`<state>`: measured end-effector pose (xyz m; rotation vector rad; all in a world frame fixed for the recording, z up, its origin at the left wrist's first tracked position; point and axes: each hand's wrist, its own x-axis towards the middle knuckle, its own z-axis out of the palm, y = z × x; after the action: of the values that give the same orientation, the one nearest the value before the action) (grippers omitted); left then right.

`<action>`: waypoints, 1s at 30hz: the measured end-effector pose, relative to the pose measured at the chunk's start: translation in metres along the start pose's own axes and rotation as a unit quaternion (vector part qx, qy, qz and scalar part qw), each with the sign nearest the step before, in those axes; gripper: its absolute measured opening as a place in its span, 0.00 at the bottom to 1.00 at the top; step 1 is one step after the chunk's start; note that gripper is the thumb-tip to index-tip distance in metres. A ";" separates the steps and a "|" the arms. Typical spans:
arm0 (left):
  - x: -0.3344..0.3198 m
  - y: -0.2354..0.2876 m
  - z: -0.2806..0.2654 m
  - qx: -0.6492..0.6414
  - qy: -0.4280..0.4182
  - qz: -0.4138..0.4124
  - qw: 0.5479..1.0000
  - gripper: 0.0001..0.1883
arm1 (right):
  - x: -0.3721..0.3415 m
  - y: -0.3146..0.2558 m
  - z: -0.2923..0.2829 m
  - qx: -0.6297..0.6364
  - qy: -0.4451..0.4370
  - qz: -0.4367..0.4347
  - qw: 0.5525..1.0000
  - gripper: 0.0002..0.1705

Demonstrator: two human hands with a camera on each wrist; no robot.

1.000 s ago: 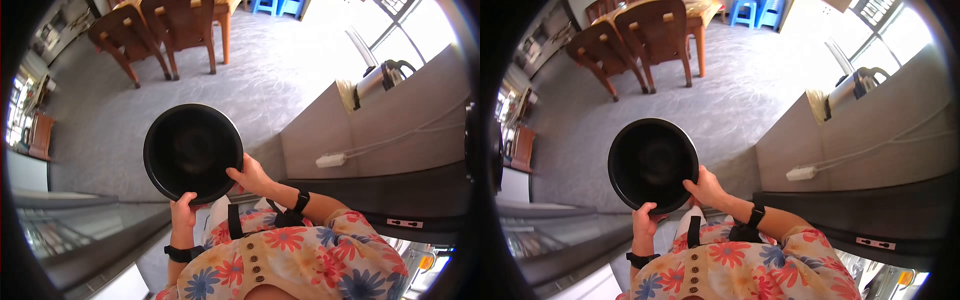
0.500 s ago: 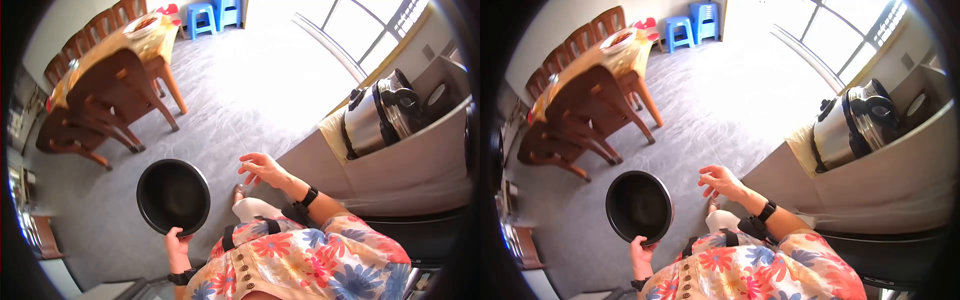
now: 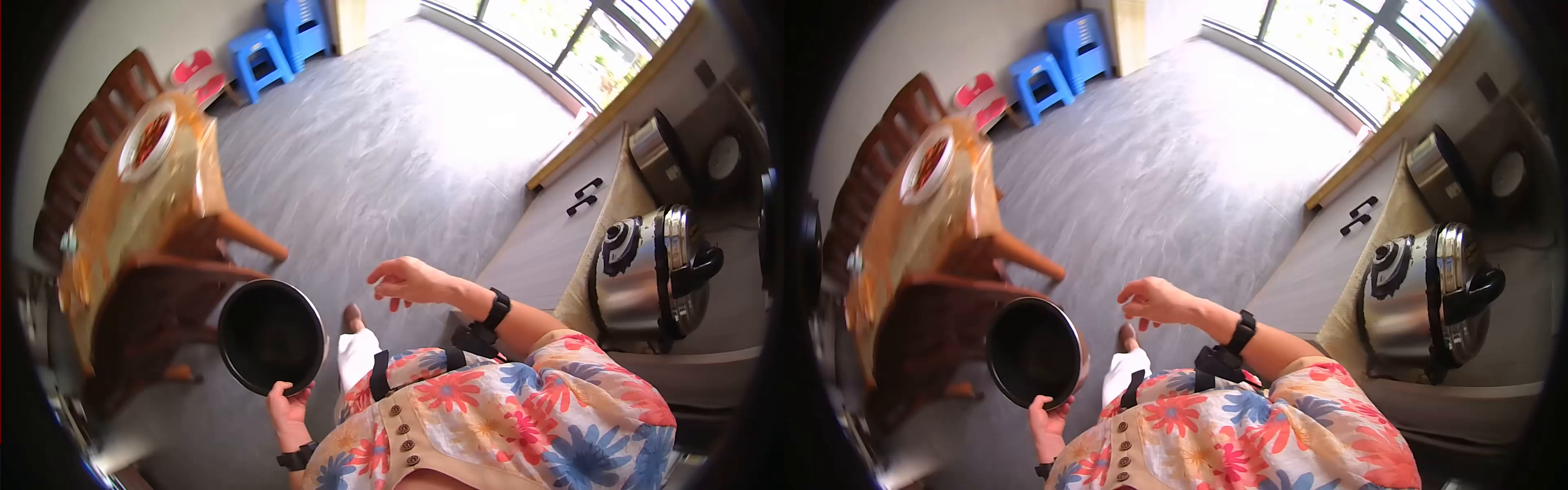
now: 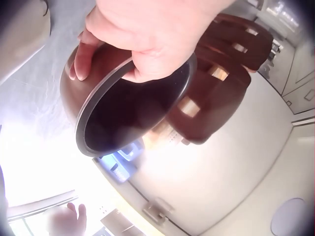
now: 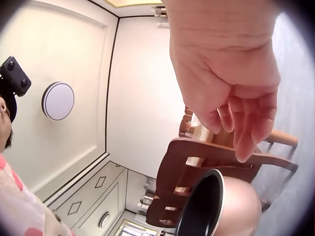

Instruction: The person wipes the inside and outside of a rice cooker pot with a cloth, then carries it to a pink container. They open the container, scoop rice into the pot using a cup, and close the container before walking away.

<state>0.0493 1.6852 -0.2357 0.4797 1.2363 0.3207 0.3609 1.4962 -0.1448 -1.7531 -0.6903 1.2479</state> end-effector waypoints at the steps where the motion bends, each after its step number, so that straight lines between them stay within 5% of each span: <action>1: 0.020 0.015 0.024 0.021 0.002 0.002 1.000 0.17 | 0.008 0.001 -0.019 0.028 0.036 0.014 0.999 0.18; 7: 0.117 0.097 0.179 0.149 -0.096 -0.054 0.983 0.13 | 0.015 0.002 -0.121 0.132 0.245 0.065 0.958 0.18; 12: 0.182 0.112 0.308 0.197 -0.150 -0.052 0.967 0.10 | 0.018 0.022 -0.208 0.185 0.327 0.090 0.922 0.17; 30: 0.290 0.090 0.722 0.275 -0.189 -0.080 0.939 0.11 | 0.125 0.008 -0.574 0.133 0.347 0.044 0.928 0.16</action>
<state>0.8274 1.7763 -0.2479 0.8709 0.9655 -0.2636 0.9415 1.4093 -0.1311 -1.8352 -0.0261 0.6490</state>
